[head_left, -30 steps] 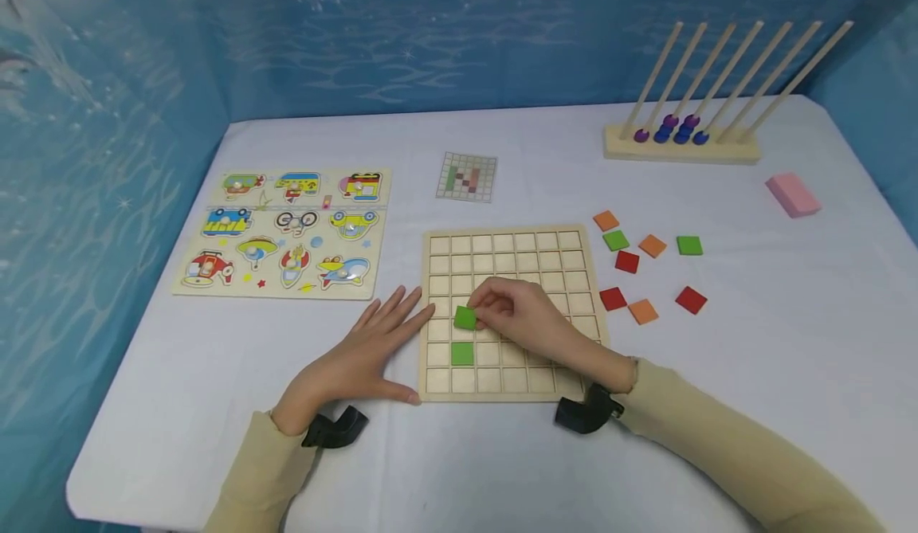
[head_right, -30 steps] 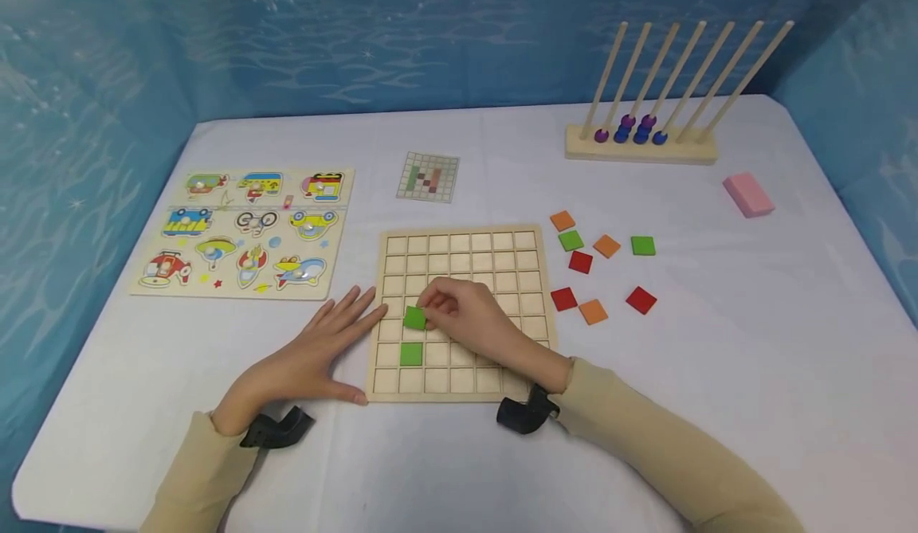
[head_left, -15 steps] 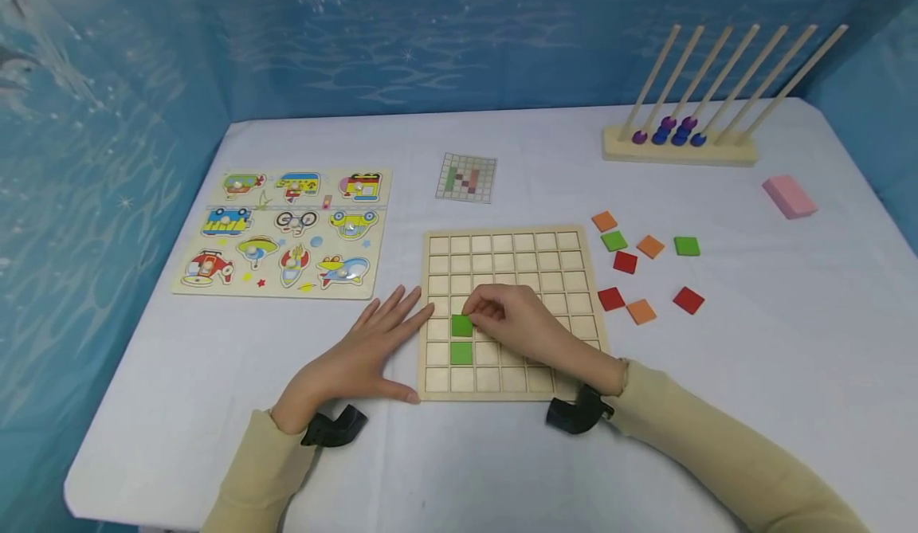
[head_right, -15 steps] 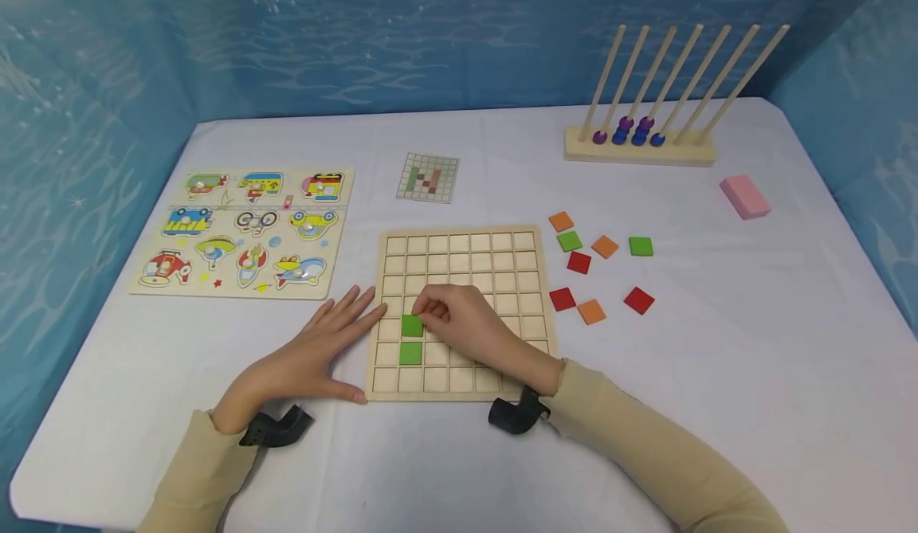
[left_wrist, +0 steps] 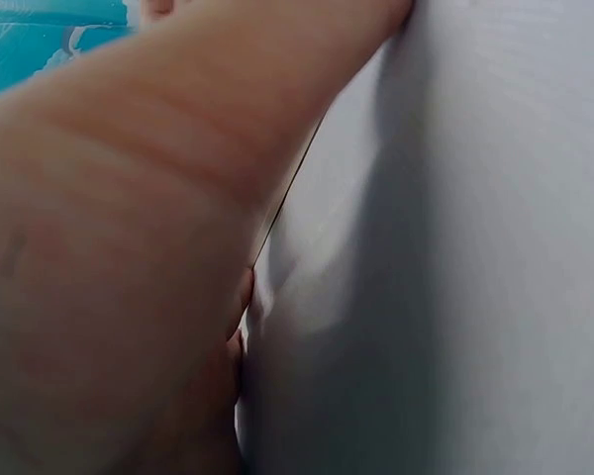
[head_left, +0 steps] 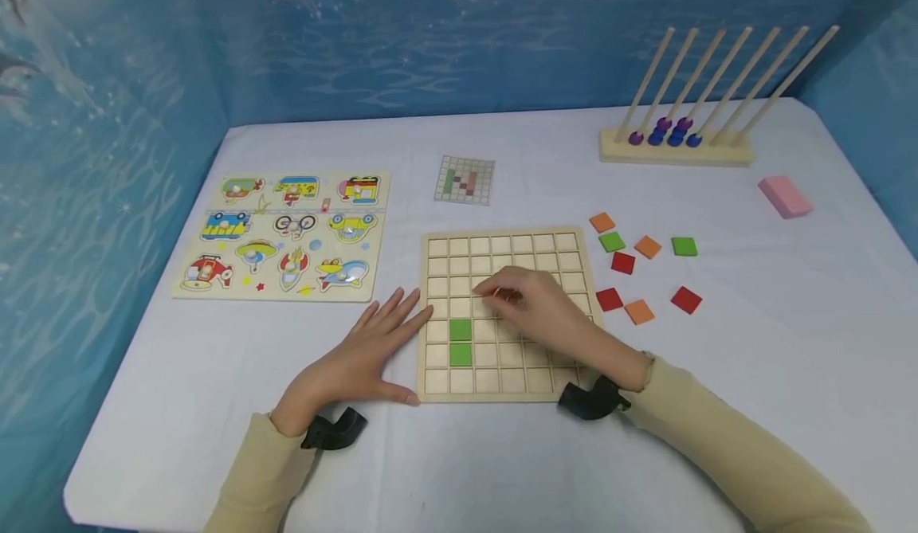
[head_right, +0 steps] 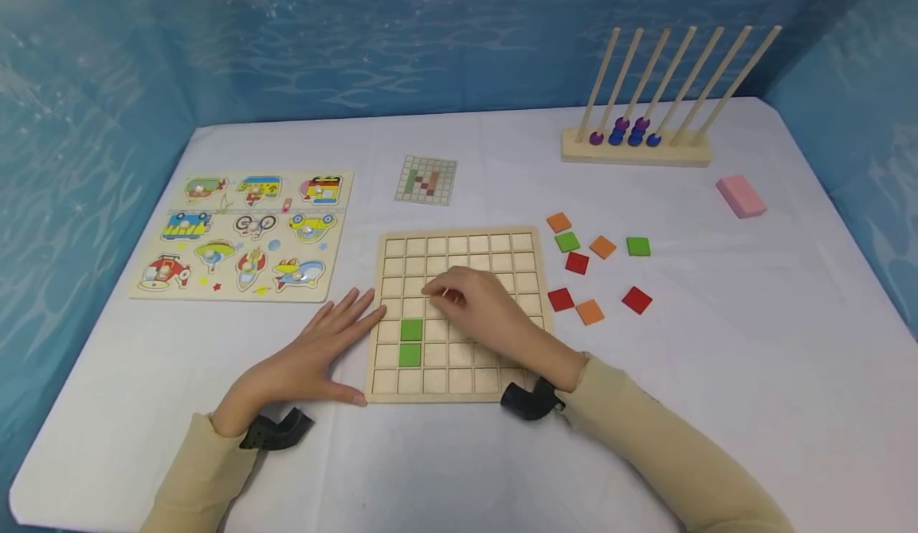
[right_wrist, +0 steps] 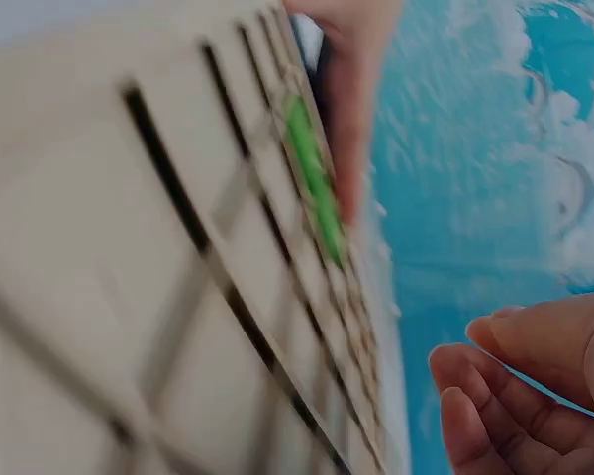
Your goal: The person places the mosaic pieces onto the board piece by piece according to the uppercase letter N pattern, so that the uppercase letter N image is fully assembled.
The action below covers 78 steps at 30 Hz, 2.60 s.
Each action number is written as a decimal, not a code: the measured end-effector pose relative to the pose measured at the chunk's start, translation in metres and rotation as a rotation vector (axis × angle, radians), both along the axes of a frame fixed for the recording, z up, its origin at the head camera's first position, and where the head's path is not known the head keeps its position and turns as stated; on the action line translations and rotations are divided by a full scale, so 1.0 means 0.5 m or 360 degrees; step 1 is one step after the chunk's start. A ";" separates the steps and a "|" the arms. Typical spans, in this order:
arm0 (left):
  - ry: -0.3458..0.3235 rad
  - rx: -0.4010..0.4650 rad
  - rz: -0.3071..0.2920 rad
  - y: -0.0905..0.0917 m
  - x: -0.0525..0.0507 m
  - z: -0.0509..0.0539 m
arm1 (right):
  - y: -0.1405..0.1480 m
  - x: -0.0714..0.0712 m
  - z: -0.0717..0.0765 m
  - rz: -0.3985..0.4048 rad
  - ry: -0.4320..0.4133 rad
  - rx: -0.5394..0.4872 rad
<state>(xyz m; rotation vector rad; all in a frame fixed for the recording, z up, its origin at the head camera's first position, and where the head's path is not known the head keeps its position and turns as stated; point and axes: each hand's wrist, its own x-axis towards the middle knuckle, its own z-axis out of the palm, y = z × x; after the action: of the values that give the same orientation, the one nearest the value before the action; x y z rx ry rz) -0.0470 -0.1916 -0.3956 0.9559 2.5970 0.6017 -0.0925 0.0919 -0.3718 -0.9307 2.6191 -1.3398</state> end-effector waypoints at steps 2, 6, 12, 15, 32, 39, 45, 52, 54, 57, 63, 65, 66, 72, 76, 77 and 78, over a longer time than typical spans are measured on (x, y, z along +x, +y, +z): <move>-0.0001 -0.0008 0.0007 -0.002 0.002 -0.002 | 0.033 -0.013 0.016 -0.0062 0.0030 -0.0006; 0.0000 -0.0013 0.0018 -0.007 0.004 -0.006 | 0.126 -0.037 0.027 -0.0256 0.0067 0.0033; 0.0002 -0.0009 0.0016 -0.007 0.004 -0.005 | 0.331 -0.093 -0.069 -0.0767 -0.0052 0.0203; 0.0002 0.0011 0.0018 -0.006 0.005 -0.003 | 0.397 -0.095 -0.058 -0.0942 -0.0322 0.0216; 0.0017 0.0040 0.0006 -0.005 0.006 0.000 | 0.445 -0.086 -0.052 -0.0859 -0.0249 0.0498; 0.0016 0.0043 0.0001 -0.002 0.003 0.004 | 0.441 -0.083 -0.050 -0.0872 -0.0199 0.0466; 0.0016 0.0050 0.0000 0.001 0.001 0.001 | 0.443 -0.084 -0.048 -0.0887 -0.0214 0.0462; 0.0000 0.0033 0.0005 0.002 -0.001 -0.001 | 0.455 -0.081 -0.050 -0.0914 -0.0249 0.0420; 0.0001 0.0027 0.0001 0.002 -0.001 -0.001 | 0.455 -0.081 -0.048 -0.0918 -0.0253 0.0422; -0.0005 0.0020 0.0005 0.001 -0.001 0.000 | 0.451 -0.081 -0.040 -0.0902 -0.0276 0.0405; -0.0005 0.0039 0.0010 0.001 0.000 0.002 | 0.399 -0.075 0.003 -0.0854 -0.0231 0.0277; -0.0003 0.0043 0.0006 0.002 0.000 0.002 | 0.361 -0.069 0.026 -0.0827 -0.0209 0.0228; -0.0001 0.0043 0.0004 0.002 0.000 0.002 | 0.339 -0.066 0.037 -0.0808 -0.0202 0.0202; -0.0002 0.0030 0.0003 0.002 -0.001 0.001 | 0.209 -0.065 0.052 -0.0482 -0.0135 0.0011; -0.0011 0.0019 0.0008 0.002 -0.001 0.000 | 0.115 -0.059 0.052 -0.0185 -0.0214 -0.0138; -0.0012 0.0018 0.0008 0.002 -0.001 0.000 | 0.096 -0.059 0.045 -0.0131 -0.0246 -0.0161; -0.0015 0.0013 0.0009 0.002 -0.001 0.000 | 0.079 -0.060 0.037 -0.0091 -0.0288 -0.0184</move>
<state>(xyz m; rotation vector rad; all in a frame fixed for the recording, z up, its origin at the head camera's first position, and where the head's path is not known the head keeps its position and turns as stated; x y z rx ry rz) -0.0477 -0.1907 -0.3958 0.9465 2.5918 0.6171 -0.1222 0.1311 -0.3531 -0.7135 2.4736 -1.5254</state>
